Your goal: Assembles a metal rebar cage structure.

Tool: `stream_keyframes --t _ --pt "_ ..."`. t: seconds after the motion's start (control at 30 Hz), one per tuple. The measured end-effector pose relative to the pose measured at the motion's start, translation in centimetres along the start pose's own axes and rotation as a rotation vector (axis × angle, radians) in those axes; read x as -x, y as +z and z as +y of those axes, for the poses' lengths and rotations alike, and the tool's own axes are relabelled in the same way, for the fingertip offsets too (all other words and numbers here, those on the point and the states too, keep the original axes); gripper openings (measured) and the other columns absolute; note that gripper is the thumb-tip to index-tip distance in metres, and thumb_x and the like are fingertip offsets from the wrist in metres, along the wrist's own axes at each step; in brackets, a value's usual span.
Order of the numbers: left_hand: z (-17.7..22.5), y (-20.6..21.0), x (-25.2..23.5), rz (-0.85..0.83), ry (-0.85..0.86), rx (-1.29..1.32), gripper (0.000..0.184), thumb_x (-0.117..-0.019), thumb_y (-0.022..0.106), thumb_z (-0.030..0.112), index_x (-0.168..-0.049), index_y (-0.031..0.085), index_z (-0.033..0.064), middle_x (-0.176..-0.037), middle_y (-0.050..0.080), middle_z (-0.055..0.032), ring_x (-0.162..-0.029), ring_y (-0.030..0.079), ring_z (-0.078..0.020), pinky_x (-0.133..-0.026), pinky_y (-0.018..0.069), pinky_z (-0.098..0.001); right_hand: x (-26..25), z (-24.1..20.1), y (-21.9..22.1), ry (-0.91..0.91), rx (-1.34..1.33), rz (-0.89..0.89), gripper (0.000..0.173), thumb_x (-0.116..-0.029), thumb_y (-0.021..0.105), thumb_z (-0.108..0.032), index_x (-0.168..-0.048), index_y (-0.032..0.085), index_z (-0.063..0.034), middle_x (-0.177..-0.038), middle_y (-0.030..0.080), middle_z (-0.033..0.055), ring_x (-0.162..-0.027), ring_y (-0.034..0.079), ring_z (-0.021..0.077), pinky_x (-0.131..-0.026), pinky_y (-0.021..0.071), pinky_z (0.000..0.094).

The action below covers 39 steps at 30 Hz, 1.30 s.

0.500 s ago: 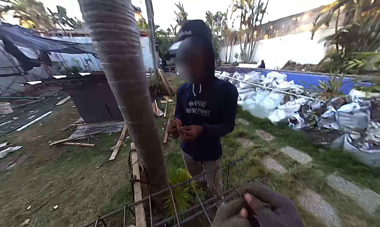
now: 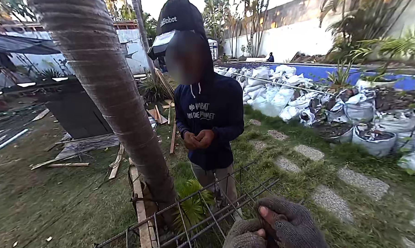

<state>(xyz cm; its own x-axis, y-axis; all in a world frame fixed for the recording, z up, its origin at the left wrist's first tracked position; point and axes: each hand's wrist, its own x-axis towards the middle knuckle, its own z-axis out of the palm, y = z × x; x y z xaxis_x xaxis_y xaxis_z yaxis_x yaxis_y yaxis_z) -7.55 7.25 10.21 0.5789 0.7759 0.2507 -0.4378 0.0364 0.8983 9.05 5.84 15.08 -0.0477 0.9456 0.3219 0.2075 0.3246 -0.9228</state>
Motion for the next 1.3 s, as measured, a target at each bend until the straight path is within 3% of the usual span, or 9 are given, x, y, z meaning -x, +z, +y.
stream_keyframes --t 0.2,0.4,0.6,0.73,0.87,0.93,1.1,1.23,1.3 --pt "-0.9 -0.6 0.2 -0.071 -0.052 0.074 0.036 -0.0995 0.04 0.019 -0.094 0.073 0.0058 -0.07 0.068 -0.0019 -0.053 0.056 -0.0053 -0.047 0.0445 -0.022 0.5 0.8 -0.8 0.051 -0.168 -0.103 0.022 -0.1017 0.059 -0.013 -0.107 0.077 -0.0026 -0.093 0.075 0.0052 -0.082 0.069 0.0106 -0.074 0.0589 0.0295" --pt "-2.0 -0.6 0.8 -0.123 -0.125 0.177 0.031 -0.0995 0.047 0.02 -0.089 0.074 0.0073 -0.067 0.066 -0.0001 -0.05 0.055 -0.0043 -0.046 0.0442 -0.0212 1.4 2.7 -1.5 0.072 -0.391 -0.21 0.023 -0.1013 0.063 -0.023 -0.103 0.076 -0.004 -0.088 0.072 0.0029 -0.074 0.066 0.0079 -0.066 0.0568 0.0259" --pt "-3.4 1.0 1.5 -0.045 -0.139 0.181 0.026 -0.1017 0.05 0.026 -0.097 0.07 0.0092 -0.07 0.062 0.0029 -0.055 0.051 -0.0026 -0.049 0.0416 -0.0195 2.5 3.6 -0.7 0.053 -0.312 -0.029 0.017 -0.1003 0.065 -0.02 -0.1 0.076 -0.0068 -0.087 0.071 0.0013 -0.073 0.065 0.0076 -0.066 0.0566 0.0254" --pt "-4.0 2.7 2.1 0.215 -0.076 -0.163 0.024 -0.1011 0.05 0.017 -0.111 0.066 0.0018 -0.079 0.063 0.0026 -0.062 0.053 -0.0031 -0.055 0.0461 -0.0221 3.0 4.1 0.0 -0.023 0.058 0.159 0.019 -0.1005 0.06 -0.021 -0.103 0.076 -0.011 -0.09 0.072 -0.0037 -0.074 0.065 0.003 -0.065 0.0569 0.0224" --pt "-4.0 2.3 1.7 0.181 -0.003 -0.612 0.025 -0.0962 0.053 0.011 -0.112 0.069 0.0006 -0.082 0.066 0.0011 -0.066 0.06 -0.0042 -0.06 0.0539 -0.0258 3.0 4.6 -0.5 -0.043 0.234 0.188 0.022 -0.1006 0.057 -0.025 -0.1 0.077 -0.0152 -0.084 0.071 -0.0072 -0.072 0.065 0.0013 -0.065 0.0569 0.0231" --pt "-4.1 1.9 1.3 0.138 0.049 -0.588 0.025 -0.0983 0.053 0.015 -0.112 0.069 0.0023 -0.083 0.065 0.0021 -0.066 0.06 -0.0034 -0.059 0.0546 -0.0245 2.5 4.2 -1.0 -0.033 0.174 0.174 0.018 -0.0987 0.059 -0.024 -0.098 0.076 -0.0174 -0.079 0.069 -0.0076 -0.065 0.063 0.0026 -0.057 0.0548 0.023" --pt "-5.5 1.7 1.2 0.062 0.096 -0.501 0.028 -0.1042 0.052 0.026 -0.11 0.068 0.0044 -0.081 0.061 0.0045 -0.067 0.053 0.0001 -0.059 0.0476 -0.0197 1.8 3.6 -2.0 0.06 -0.025 0.163 0.016 -0.0964 0.062 -0.017 -0.095 0.078 -0.015 -0.077 0.069 -0.0011 -0.064 0.062 0.0092 -0.057 0.0532 0.0257" --pt "-6.8 3.0 2.1 0.147 0.052 -0.359 0.023 -0.102 0.052 0.02 -0.106 0.068 0.0026 -0.081 0.06 0.0065 -0.065 0.053 0.0018 -0.057 0.0463 -0.0173 2.9 4.5 -1.8 0.153 -0.103 0.186 0.018 -0.0974 0.063 -0.022 -0.099 0.077 -0.0127 -0.079 0.068 0.0026 -0.066 0.062 0.0123 -0.059 0.0524 0.0279" --pt "-7.6 3.7 3.0 0.229 -0.018 -0.282 0.021 -0.0978 0.053 0.013 -0.106 0.068 0.0022 -0.079 0.061 0.0066 -0.063 0.052 0.0003 -0.056 0.0463 -0.019 4.1 5.2 -1.5 0.174 -0.008 0.162 0.022 -0.0994 0.061 -0.028 -0.106 0.077 -0.0146 -0.084 0.071 -0.0007 -0.07 0.065 0.0105 -0.062 0.0558 0.0288"
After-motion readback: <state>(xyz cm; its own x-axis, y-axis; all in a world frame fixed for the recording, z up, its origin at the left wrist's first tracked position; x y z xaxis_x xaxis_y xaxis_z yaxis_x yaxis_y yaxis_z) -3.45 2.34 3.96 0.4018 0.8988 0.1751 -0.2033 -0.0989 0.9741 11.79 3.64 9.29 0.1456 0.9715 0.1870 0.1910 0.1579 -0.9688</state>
